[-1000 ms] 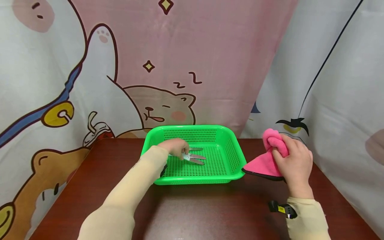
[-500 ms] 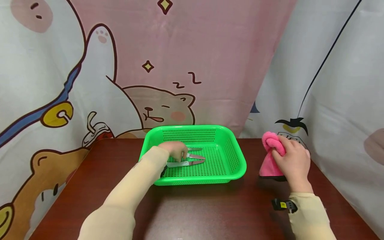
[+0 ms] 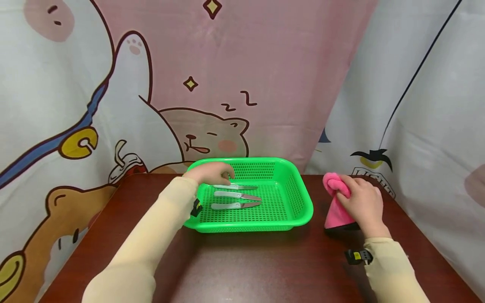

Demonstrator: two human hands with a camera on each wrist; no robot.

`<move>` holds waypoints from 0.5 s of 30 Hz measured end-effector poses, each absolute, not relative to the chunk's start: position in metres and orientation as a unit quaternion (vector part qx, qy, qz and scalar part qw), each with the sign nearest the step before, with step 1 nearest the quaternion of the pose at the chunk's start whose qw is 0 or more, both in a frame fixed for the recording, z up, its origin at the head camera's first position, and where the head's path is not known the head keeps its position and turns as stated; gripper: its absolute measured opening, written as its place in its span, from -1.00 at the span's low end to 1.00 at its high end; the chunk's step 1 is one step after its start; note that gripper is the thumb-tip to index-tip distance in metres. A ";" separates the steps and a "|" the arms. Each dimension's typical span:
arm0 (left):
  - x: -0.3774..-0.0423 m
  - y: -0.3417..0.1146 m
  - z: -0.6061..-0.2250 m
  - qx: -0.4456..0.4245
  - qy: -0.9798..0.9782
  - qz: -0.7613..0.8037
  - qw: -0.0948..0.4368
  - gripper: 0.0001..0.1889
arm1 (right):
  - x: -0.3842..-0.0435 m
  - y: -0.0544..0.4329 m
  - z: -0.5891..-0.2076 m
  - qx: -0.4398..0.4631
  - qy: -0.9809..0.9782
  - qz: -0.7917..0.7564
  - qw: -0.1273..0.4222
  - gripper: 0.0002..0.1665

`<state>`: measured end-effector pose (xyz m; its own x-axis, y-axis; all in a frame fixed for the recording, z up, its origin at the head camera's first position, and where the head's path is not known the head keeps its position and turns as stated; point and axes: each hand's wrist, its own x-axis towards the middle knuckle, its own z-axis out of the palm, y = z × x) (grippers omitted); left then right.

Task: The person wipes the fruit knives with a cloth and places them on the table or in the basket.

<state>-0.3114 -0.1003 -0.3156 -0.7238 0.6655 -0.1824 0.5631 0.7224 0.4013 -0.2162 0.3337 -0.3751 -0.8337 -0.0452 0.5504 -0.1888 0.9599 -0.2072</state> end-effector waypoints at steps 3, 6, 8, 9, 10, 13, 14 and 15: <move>-0.303 -0.109 -0.306 0.342 0.914 0.173 0.132 -0.70 | -0.218 0.334 -0.378 0.070 -0.953 0.118 0.270 -0.38; -0.292 -0.119 -0.300 0.337 0.917 0.191 0.096 -0.67 | -0.219 0.334 -0.382 0.082 -0.956 0.110 0.261 -0.37; -0.285 -0.127 -0.298 0.334 0.916 0.209 0.073 -0.65 | -0.219 0.334 -0.385 0.092 -0.957 0.103 0.254 -0.37; -0.282 -0.131 -0.297 0.332 0.916 0.218 0.064 -0.64 | -0.219 0.334 -0.387 0.098 -0.958 0.099 0.250 -0.37; -0.278 -0.136 -0.296 0.330 0.915 0.225 0.055 -0.63 | -0.219 0.334 -0.389 0.102 -0.959 0.097 0.244 -0.37; -0.268 -0.150 -0.295 0.331 0.913 0.238 0.030 -0.63 | -0.219 0.335 -0.396 0.111 -0.965 0.092 0.219 -0.36; -0.264 -0.154 -0.294 0.331 0.912 0.240 0.023 -0.63 | -0.218 0.335 -0.398 0.114 -0.968 0.089 0.207 -0.36; -0.261 -0.158 -0.295 0.329 0.913 0.242 0.016 -0.64 | -0.218 0.336 -0.400 0.116 -0.971 0.086 0.192 -0.36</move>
<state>-0.2607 -0.1584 -0.2945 -0.7832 0.6079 0.1306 0.5926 0.6663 0.4526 -0.2182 0.3356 -0.4001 -0.8993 -0.1928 0.3927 -0.2589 0.9581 -0.1227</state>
